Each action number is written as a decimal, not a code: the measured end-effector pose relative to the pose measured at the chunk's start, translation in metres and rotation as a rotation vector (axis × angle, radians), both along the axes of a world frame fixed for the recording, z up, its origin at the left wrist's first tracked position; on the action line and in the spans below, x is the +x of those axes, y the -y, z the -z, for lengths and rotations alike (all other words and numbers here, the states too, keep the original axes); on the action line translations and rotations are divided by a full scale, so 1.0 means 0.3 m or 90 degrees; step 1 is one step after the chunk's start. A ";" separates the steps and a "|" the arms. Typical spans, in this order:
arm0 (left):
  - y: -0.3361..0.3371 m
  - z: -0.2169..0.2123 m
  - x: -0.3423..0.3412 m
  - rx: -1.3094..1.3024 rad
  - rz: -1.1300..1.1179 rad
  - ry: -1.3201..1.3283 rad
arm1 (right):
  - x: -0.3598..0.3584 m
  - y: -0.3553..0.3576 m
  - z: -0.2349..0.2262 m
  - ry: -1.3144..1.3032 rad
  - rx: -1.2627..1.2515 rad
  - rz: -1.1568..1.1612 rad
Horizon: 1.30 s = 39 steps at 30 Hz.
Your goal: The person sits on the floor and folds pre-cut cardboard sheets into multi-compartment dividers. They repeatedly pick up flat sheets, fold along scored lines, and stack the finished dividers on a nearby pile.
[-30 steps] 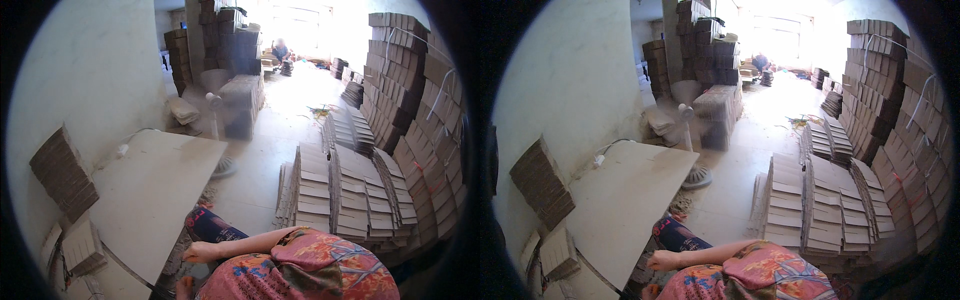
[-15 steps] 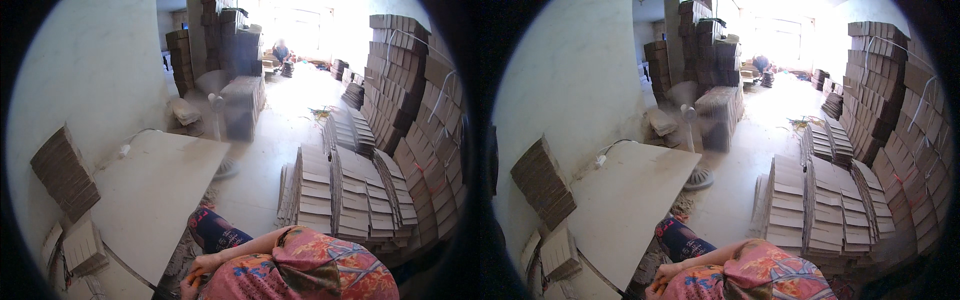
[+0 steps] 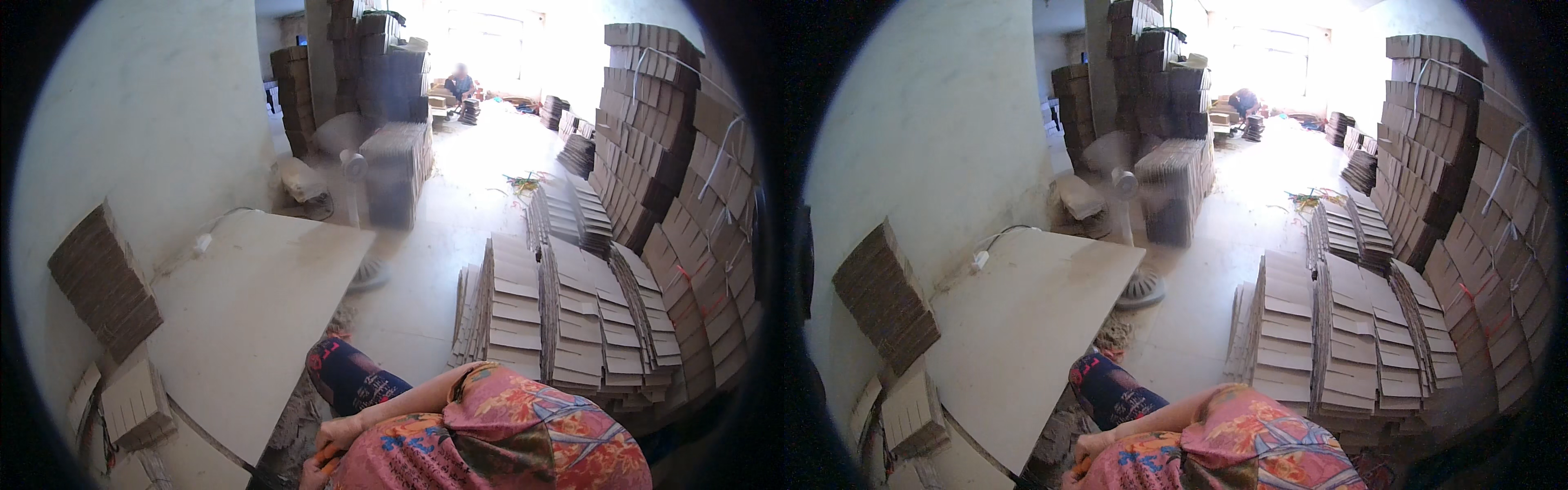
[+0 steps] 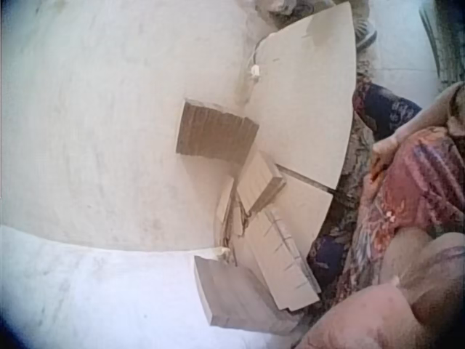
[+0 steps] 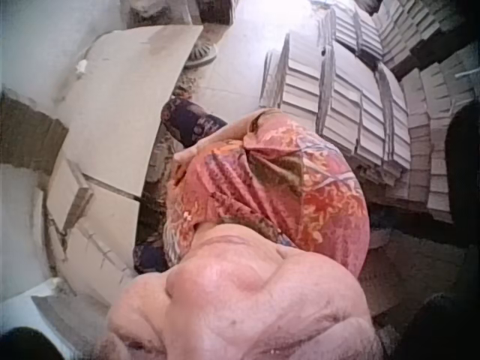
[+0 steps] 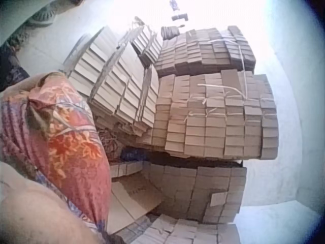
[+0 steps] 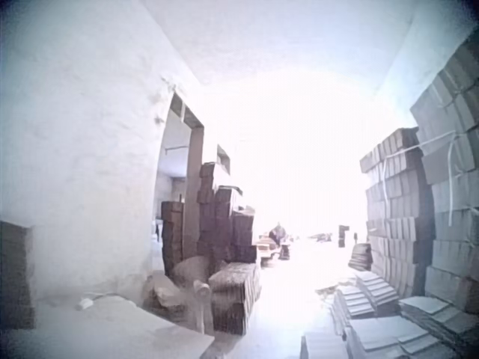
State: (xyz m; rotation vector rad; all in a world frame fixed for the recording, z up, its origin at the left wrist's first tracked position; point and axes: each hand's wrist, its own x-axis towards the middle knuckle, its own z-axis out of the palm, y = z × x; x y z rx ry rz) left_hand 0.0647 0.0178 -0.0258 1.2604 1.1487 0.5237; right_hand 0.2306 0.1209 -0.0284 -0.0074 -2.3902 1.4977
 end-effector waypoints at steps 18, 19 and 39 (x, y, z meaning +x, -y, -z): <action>0.002 0.008 0.031 0.024 -0.074 0.044 | -0.011 0.004 0.019 -0.010 -0.009 0.087; 0.001 0.006 0.036 0.050 -0.105 0.062 | -0.014 0.013 0.017 -0.040 -0.013 0.179; -0.003 0.099 0.044 0.286 -0.253 0.046 | -0.099 0.040 -0.052 0.225 -0.573 0.287</action>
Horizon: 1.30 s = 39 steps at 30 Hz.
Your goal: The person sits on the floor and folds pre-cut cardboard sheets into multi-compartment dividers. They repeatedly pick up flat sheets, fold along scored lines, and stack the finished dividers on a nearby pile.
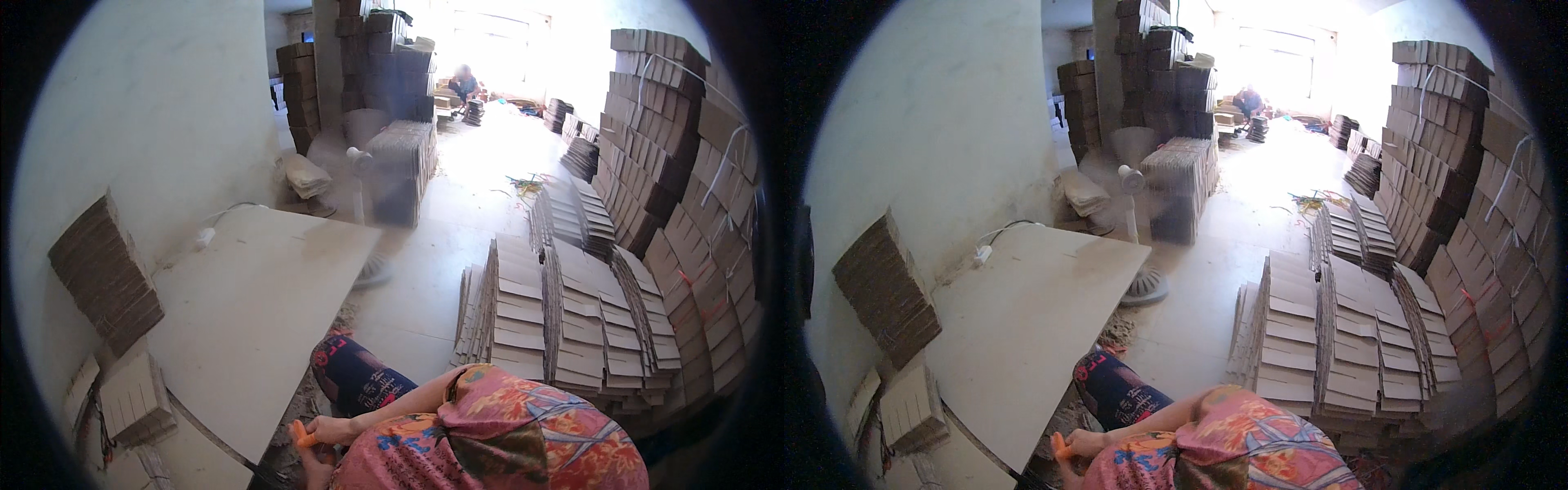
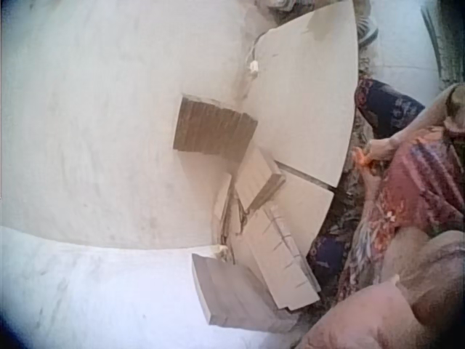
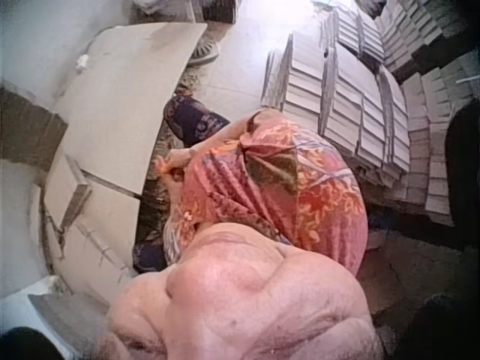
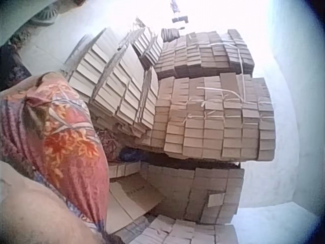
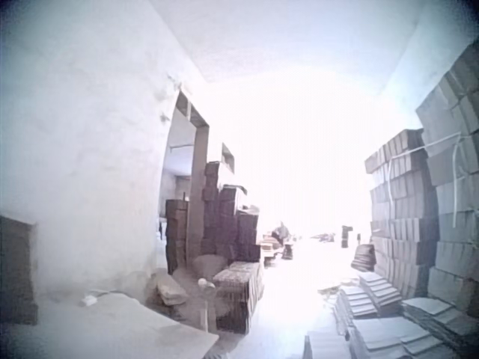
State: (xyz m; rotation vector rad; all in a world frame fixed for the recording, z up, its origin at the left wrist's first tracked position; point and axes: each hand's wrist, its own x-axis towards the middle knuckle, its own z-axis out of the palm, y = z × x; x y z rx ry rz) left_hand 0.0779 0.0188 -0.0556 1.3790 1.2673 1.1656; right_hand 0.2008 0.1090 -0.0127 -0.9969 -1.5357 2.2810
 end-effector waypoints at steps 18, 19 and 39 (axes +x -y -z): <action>-0.002 -0.041 -0.002 -0.043 0.001 0.016 | -0.008 0.032 -0.010 -0.009 0.047 -0.027; -0.016 -0.030 0.010 -0.046 0.011 0.028 | 0.004 0.029 0.024 -0.031 0.040 0.023; 0.013 -0.259 -0.038 -0.129 -0.047 0.161 | 0.034 -0.022 0.000 0.043 0.212 -0.155</action>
